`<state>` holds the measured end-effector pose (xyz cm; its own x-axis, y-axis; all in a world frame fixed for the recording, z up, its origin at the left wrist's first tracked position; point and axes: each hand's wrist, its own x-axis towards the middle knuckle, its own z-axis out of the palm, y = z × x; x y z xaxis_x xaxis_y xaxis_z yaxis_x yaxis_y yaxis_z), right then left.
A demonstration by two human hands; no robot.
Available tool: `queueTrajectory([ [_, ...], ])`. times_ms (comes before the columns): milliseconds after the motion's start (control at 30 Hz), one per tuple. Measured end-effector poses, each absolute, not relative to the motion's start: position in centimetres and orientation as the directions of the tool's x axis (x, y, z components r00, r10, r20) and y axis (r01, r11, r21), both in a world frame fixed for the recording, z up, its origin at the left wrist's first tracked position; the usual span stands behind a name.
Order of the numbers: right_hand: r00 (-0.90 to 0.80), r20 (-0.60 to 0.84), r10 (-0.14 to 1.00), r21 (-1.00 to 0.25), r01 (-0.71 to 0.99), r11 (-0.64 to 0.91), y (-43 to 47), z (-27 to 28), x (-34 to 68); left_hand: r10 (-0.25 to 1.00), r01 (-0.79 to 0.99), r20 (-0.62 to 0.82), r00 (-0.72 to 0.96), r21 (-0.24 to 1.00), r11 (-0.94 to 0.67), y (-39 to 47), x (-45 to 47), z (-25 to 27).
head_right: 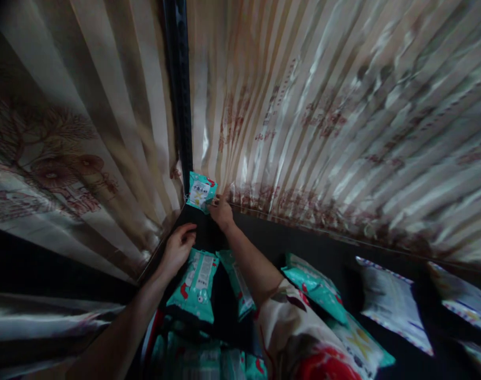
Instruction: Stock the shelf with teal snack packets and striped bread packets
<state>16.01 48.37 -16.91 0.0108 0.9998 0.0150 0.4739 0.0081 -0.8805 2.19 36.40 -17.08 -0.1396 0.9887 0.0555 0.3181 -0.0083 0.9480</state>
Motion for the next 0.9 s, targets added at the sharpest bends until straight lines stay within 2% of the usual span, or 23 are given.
queueTrajectory([
  [67,0.033,0.024,0.999,-0.827,0.563,0.001,46.0,-15.4,17.4,0.986,0.356,0.091,-0.136,0.934,-0.037,36.1,1.9,-16.5],
  [167,-0.071,0.134,0.988,-0.760,0.633,0.149,40.6,-12.8,20.6,0.987,0.469,0.129,-0.099,0.880,-0.068,35.1,1.8,-15.6],
  [233,-0.104,0.208,0.973,-0.689,0.690,0.221,36.1,-11.6,22.8,0.992,0.629,0.116,-0.052,0.775,-0.057,34.2,2.0,-15.0],
  [300,-0.156,0.280,0.947,-0.538,0.792,0.289,31.6,-11.6,24.6,0.998,0.774,0.058,-0.025,0.632,-0.018,33.3,2.1,-14.5],
  [367,-0.193,0.322,0.927,-0.420,0.848,0.323,27.6,-12.7,25.6,1.000,0.845,-0.014,-0.017,0.534,0.022,32.5,2.2,-14.3],
  [467,-0.212,0.339,0.916,-0.282,0.907,0.314,23.8,-15.5,25.7,0.996,0.864,-0.085,0.021,0.502,0.025,31.7,2.2,-14.2],
  [567,-0.181,0.341,0.923,-0.209,0.942,0.262,22.5,-17.3,25.4,0.991,0.854,-0.126,0.052,0.520,0.022,31.2,2.2,-14.3],
  [700,-0.071,0.402,0.913,-0.184,0.971,0.156,22.5,-16.7,25.6,0.982,0.796,-0.145,0.120,0.605,-0.009,30.9,2.3,-14.6],
  [767,-0.053,0.434,0.900,-0.213,0.964,0.159,22.4,-15.7,25.4,0.981,0.756,-0.143,0.129,0.655,-0.004,30.9,2.4,-14.8],
  [833,-0.069,0.437,0.897,-0.293,0.932,0.215,22.2,-14.9,24.6,0.986,0.688,-0.134,0.101,0.725,0.028,30.9,2.4,-15.0],
  [900,-0.099,0.384,0.918,-0.431,0.860,0.273,22.0,-14.5,23.3,0.993,0.579,-0.097,0.064,0.814,0.042,31.1,2.3,-15.3],
])
